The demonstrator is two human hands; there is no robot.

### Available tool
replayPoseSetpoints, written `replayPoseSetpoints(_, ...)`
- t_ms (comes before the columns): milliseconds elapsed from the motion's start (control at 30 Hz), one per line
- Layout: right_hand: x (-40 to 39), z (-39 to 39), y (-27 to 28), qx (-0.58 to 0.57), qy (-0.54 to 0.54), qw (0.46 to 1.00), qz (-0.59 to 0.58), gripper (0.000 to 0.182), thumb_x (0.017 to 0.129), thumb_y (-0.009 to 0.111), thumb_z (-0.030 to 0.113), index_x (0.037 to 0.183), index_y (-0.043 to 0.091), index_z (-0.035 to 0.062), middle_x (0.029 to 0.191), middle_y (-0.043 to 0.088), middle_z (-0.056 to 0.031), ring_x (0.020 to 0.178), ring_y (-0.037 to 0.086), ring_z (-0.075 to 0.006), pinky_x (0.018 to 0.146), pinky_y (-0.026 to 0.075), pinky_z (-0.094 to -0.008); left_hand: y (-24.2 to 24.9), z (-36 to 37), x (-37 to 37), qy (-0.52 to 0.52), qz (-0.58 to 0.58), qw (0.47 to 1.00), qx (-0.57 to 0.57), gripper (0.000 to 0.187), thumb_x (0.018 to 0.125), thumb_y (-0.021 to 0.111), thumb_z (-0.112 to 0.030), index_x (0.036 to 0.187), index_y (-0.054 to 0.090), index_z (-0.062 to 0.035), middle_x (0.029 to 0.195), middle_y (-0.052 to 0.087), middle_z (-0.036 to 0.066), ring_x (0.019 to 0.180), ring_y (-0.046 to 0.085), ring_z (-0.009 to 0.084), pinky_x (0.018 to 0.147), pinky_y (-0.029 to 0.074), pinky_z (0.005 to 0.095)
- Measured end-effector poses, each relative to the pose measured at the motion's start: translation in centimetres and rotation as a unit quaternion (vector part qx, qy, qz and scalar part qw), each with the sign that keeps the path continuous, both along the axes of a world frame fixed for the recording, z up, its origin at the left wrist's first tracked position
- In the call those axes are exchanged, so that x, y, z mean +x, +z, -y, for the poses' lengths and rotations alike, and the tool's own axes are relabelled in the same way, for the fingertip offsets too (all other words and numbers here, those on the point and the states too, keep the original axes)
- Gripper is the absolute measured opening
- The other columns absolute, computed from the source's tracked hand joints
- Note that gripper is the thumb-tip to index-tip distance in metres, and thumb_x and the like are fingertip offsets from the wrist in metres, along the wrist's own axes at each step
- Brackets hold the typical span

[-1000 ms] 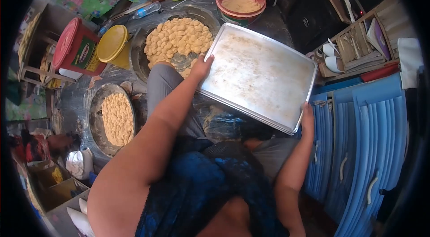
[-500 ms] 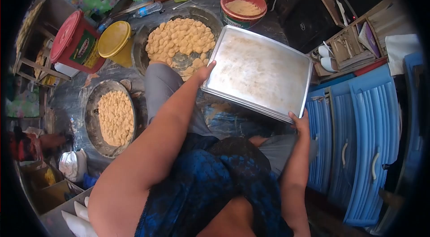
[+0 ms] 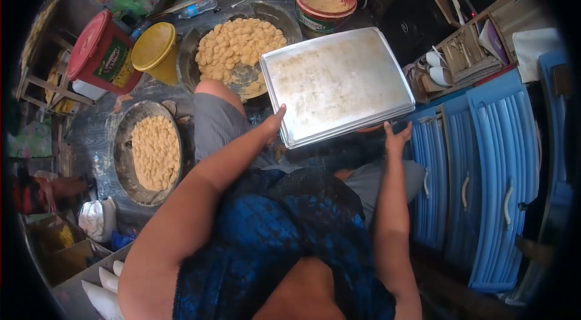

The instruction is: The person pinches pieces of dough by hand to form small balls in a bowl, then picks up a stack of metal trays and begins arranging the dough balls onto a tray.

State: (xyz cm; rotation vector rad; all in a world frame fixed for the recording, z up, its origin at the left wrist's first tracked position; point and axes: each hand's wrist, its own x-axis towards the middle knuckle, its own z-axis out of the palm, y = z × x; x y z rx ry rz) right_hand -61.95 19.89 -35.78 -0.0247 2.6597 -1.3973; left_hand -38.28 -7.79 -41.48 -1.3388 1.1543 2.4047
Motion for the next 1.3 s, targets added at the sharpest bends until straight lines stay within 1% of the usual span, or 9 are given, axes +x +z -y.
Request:
replayPoseSetpoints(133, 1.7, 1.5, 2.9, 0.048, 0.090, 0.973, -0.206, 0.075, 0.072, 0.070, 0.027, 0.130, 0.031, 0.0006, 0.134, 0.024, -0.0269, 0.124, 0.026, -0.0387, 0.103, 0.023, -0.0435, -1.4, 0.3, -0.5, -0.010, -0.005, 1.000, -0.019, 0.083, 0.083, 0.033, -0.064, 0.137, 0.022, -0.0016, 0.143, 0.021, 0.017, 0.132, 0.013, 0.0350, 0.104, 0.008, 0.0534)
replayPoseSetpoints(267, 4.3, 5.3, 7.8, 0.027, 0.271, 0.937, -0.221, 0.044, 0.077, 0.065, 0.021, 0.115, 0.052, 0.0046, 0.124, 0.045, -0.0176, 0.116, 0.040, -0.0322, 0.098, 0.031, -0.0404, -3.4, 0.8, -0.7, 0.084, -0.077, 0.993, -0.036, 0.079, 0.083, 0.054, -0.045, 0.135, 0.016, 0.0025, 0.133, 0.032, 0.024, 0.122, 0.035, 0.0343, 0.097, 0.032, 0.0472)
replayPoseSetpoints(300, 5.4, 6.5, 9.7, -0.018, 0.370, 0.925, -0.090, 0.042, 0.078, 0.065, 0.022, 0.114, 0.053, 0.0050, 0.120, 0.048, -0.0149, 0.112, 0.044, -0.0286, 0.095, 0.034, -0.0382, 0.5, 0.4, -1.6, 0.180, -0.039, 0.980, -0.078, 0.076, 0.081, 0.061, -0.031, 0.130, 0.016, 0.0054, 0.122, 0.041, 0.025, 0.109, 0.048, 0.0323, 0.085, 0.046, 0.0414)
replayPoseSetpoints(333, 6.4, 7.7, 11.3, -0.062, 0.457, 0.886, 0.043, 0.040, 0.079, 0.064, 0.023, 0.113, 0.054, 0.0055, 0.115, 0.052, -0.0122, 0.108, 0.048, -0.0249, 0.093, 0.036, -0.0361, 2.5, 0.5, -2.3, 0.183, -0.039, 0.979, -0.078, 0.076, 0.081, 0.061, -0.031, 0.130, 0.016, 0.0054, 0.122, 0.041, 0.025, 0.109, 0.048, 0.0323, 0.085, 0.046, 0.0414)
replayPoseSetpoints(467, 10.7, 11.6, 15.8, -0.050, 0.703, 0.666, 0.244, 0.040, 0.079, 0.064, 0.029, 0.110, 0.055, 0.0048, 0.106, 0.057, -0.0099, 0.099, 0.052, -0.0202, 0.087, 0.040, -0.0311, 3.1, 2.7, -4.4, 0.276, -0.077, 0.945, -0.156, 0.065, 0.078, 0.063, -0.026, 0.120, 0.025, 0.0055, 0.110, 0.048, 0.024, 0.093, 0.056, 0.0314, 0.074, 0.050, 0.0396)
replayPoseSetpoints(567, 12.6, 13.0, 16.1, 0.007, 0.828, 0.520, 0.211, 0.042, 0.081, 0.060, 0.037, 0.106, 0.057, 0.0043, 0.099, 0.059, -0.0125, 0.096, 0.055, -0.0245, 0.084, 0.042, -0.0334, 1.7, 2.7, -5.1, 0.272, 0.022, 0.938, -0.214, 0.064, 0.074, 0.066, -0.024, 0.117, 0.031, 0.0070, 0.107, 0.050, 0.025, 0.095, 0.055, 0.0327, 0.078, 0.047, 0.0383)
replayPoseSetpoints(1000, 11.1, 8.9, 15.8, 0.055, 0.804, 0.558, 0.197, 0.024, 0.084, 0.055, 0.024, 0.095, 0.058, 0.0031, 0.092, 0.060, -0.0139, 0.086, 0.057, -0.0300, 0.076, 0.044, -0.0350, 2.5, 2.4, -5.1, 0.230, 0.049, 0.936, -0.264, 0.067, 0.072, 0.067, -0.022, 0.120, 0.031, 0.0071, 0.115, 0.045, 0.026, 0.107, 0.047, 0.0334, 0.089, 0.039, 0.0391)
replayPoseSetpoints(1233, 10.3, -2.5, 16.9, 0.109, 0.596, 0.675, 0.421, 0.020, 0.086, 0.056, 0.021, 0.091, 0.058, 0.0021, 0.081, 0.058, -0.0019, 0.079, 0.051, -0.0121, 0.074, 0.042, -0.0292, 1.1, 2.7, -5.3, 0.253, 0.033, 0.940, -0.226, 0.063, 0.070, 0.067, -0.017, 0.117, 0.032, 0.0068, 0.111, 0.047, 0.024, 0.103, 0.049, 0.0328, 0.086, 0.041, 0.0396)
replayPoseSetpoints(1300, 10.6, -6.9, 14.8, 0.093, 0.565, 0.672, 0.470, 0.020, 0.086, 0.057, 0.019, 0.094, 0.059, 0.0016, 0.085, 0.059, -0.0002, 0.082, 0.051, -0.0111, 0.076, 0.042, -0.0282, 2.5, 2.4, -5.2, 0.248, 0.034, 0.941, -0.228, 0.062, 0.071, 0.067, -0.017, 0.117, 0.032, 0.0069, 0.111, 0.047, 0.024, 0.103, 0.049, 0.0328, 0.085, 0.041, 0.0392)
